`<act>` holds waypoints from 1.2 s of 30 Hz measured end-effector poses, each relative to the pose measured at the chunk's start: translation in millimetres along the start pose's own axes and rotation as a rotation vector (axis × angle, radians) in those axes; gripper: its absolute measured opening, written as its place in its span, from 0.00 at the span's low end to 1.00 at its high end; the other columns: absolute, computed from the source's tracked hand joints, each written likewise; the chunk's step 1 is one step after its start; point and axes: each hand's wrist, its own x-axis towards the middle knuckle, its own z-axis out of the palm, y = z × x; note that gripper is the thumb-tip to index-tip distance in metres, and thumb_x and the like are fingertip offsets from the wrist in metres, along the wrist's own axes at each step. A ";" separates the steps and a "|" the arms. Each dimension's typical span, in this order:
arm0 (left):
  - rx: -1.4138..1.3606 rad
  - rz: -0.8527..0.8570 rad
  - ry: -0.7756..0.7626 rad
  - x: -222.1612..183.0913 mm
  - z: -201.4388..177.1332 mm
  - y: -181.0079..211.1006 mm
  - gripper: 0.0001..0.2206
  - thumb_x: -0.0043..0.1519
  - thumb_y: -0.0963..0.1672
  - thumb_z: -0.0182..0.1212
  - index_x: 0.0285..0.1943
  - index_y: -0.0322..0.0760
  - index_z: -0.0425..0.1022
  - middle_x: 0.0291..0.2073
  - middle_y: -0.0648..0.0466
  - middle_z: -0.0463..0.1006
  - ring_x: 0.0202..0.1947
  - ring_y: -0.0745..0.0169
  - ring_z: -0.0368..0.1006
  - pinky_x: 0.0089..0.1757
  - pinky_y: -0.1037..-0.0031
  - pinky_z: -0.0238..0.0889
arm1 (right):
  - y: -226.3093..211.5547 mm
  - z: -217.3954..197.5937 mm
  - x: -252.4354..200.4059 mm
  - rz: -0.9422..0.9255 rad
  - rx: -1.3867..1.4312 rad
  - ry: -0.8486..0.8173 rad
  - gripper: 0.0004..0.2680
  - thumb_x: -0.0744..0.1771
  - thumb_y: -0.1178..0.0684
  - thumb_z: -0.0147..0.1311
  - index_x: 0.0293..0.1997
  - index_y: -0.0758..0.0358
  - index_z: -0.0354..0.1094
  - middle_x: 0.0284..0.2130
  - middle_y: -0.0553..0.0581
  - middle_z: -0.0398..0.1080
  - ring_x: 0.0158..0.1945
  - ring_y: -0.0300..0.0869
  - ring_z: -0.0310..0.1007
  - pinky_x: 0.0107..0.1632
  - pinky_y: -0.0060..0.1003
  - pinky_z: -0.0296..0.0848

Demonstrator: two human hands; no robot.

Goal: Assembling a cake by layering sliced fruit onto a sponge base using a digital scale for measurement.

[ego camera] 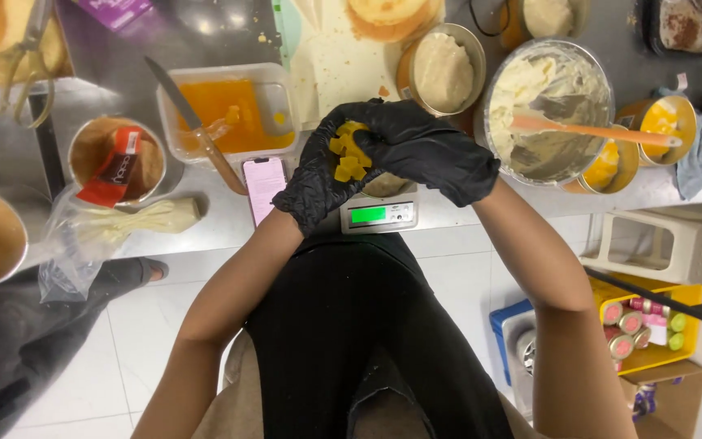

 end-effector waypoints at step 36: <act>0.274 0.086 0.310 -33.7 27.7 -20.8 0.21 0.66 0.45 0.59 0.68 0.35 0.70 0.52 0.46 0.77 0.47 0.55 0.76 0.47 0.70 0.74 | 167.5 169.5 -170.6 0.646 0.232 0.529 0.15 0.63 0.52 0.72 0.40 0.62 0.62 0.28 0.52 0.66 0.31 0.37 0.65 0.36 0.34 0.72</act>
